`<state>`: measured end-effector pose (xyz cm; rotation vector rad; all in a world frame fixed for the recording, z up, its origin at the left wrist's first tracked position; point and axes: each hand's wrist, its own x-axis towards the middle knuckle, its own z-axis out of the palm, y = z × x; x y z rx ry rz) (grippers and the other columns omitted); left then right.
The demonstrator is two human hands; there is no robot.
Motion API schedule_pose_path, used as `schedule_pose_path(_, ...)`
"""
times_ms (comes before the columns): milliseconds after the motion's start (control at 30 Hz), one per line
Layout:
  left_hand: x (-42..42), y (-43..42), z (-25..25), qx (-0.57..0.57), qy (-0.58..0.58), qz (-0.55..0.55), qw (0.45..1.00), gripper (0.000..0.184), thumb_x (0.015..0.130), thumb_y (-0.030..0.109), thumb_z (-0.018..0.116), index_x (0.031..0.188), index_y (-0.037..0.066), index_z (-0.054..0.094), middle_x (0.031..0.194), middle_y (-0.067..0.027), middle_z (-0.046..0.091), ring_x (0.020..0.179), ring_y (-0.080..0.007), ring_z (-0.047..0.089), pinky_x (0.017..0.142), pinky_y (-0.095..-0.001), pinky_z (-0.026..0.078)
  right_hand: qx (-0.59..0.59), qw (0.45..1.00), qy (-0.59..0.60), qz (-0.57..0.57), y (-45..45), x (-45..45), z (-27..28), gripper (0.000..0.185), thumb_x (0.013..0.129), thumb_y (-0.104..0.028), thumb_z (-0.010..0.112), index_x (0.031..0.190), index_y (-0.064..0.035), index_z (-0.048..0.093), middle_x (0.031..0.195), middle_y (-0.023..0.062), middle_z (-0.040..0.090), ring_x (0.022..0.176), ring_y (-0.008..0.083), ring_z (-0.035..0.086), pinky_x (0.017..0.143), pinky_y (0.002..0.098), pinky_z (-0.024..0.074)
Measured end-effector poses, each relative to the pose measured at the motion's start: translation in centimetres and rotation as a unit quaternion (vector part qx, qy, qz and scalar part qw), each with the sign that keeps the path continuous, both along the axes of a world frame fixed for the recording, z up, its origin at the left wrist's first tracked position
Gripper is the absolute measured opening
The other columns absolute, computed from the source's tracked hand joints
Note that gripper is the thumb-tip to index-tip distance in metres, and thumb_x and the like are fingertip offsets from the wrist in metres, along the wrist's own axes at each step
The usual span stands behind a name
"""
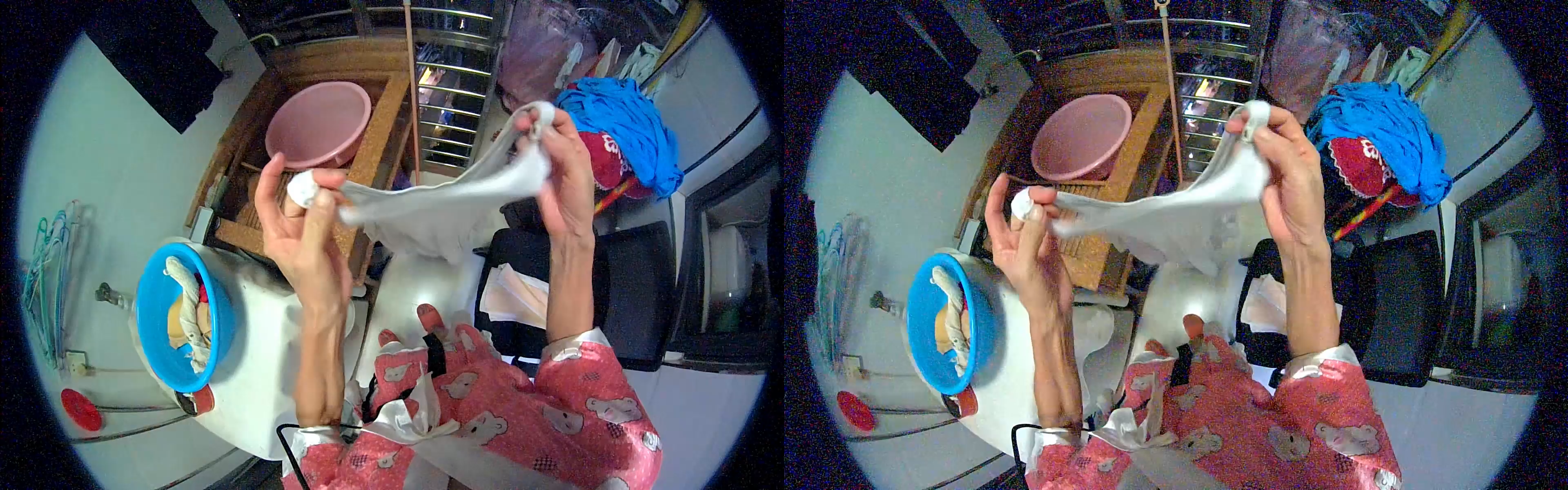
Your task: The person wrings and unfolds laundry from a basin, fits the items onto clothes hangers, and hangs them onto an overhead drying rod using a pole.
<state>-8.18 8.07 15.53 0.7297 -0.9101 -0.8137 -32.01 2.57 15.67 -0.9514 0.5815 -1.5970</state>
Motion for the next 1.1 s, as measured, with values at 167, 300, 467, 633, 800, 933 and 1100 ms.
schedule_pose_path(167,0.3,-1.2,-18.8,0.339,0.302,-0.267,0.850,0.041,0.076,-0.006,0.054,0.115,-0.002,0.042,0.084,-0.0096,0.055,0.069,-0.0158,0.054,0.060,-0.0296,0.047,0.493,0.816,-0.238,0.187,-2.4,3.0,-15.3,0.028,0.084,-0.012,0.054,0.106,0.0035,0.049,0.067,0.0000,0.053,0.049,0.0045,0.044,0.040,0.0160,0.0337)
schedule_pose_path(300,2.6,-0.5,-19.1,0.438,0.309,-0.212,0.817,0.027,0.077,-0.006,0.049,0.104,-0.005,0.048,0.085,-0.0103,0.056,0.071,-0.0177,0.056,0.070,-0.0312,0.051,0.335,0.922,-0.116,0.156,-3.8,0.1,-13.6,0.022,0.085,-0.012,0.055,0.102,0.0021,0.054,0.073,0.0021,0.059,0.054,0.0049,0.052,0.047,0.0165,0.0431)
schedule_pose_path(467,5.7,-2.4,-16.0,0.354,0.167,-0.093,0.915,0.032,0.082,0.000,0.048,0.115,-0.003,0.045,0.091,-0.0118,0.058,0.071,-0.0174,0.058,0.063,-0.0287,0.054,0.236,0.955,0.124,0.130,-4.8,2.7,-11.1,0.022,0.083,-0.010,0.055,0.102,0.0003,0.057,0.086,0.0048,0.061,0.074,0.0123,0.057,0.070,0.0258,0.0471)
schedule_pose_path(633,6.4,-1.7,-15.8,0.366,0.136,-0.021,0.921,0.028,0.087,0.005,0.048,0.114,-0.002,0.045,0.093,-0.0124,0.058,0.077,-0.0193,0.060,0.065,-0.0306,0.055,0.249,0.927,0.229,0.161,-4.5,3.0,-14.8,0.025,0.086,-0.010,0.051,0.108,0.0017,0.054,0.089,0.0043,0.061,0.076,0.0123,0.058,0.070,0.0255,0.0478)
schedule_pose_path(800,6.4,-0.1,-21.6,0.386,0.352,-0.099,0.847,0.017,0.088,0.008,0.052,0.102,-0.001,0.052,0.094,-0.0115,0.060,0.082,-0.0222,0.061,0.072,-0.0349,0.055,0.111,0.703,0.695,0.100,-5.1,1.0,-20.0,0.020,0.083,-0.010,0.051,0.091,0.0047,0.062,0.075,0.0081,0.062,0.067,0.0166,0.059,0.061,0.0290,0.0463)
schedule_pose_path(933,4.4,4.1,-26.4,0.468,0.475,-0.096,0.739,0.016,0.086,0.013,0.057,0.096,0.001,0.055,0.092,-0.0123,0.063,0.085,-0.0231,0.062,0.074,-0.0374,0.054,0.236,0.839,0.442,0.212,-4.0,1.3,-20.6,0.014,0.082,-0.011,0.053,0.082,0.0009,0.061,0.073,0.0066,0.061,0.063,0.0164,0.058,0.060,0.0300,0.0480)
schedule_pose_path(1100,4.7,5.7,-25.6,0.449,0.472,-0.145,0.745,0.014,0.087,0.015,0.056,0.096,0.004,0.055,0.093,-0.0081,0.063,0.083,-0.0224,0.062,0.075,-0.0359,0.051,0.444,0.862,0.042,0.240,-3.1,1.4,-23.7,0.021,0.088,-0.021,0.055,0.091,-0.0007,0.057,0.081,0.0067,0.061,0.066,0.0147,0.059,0.060,0.0271,0.0511)
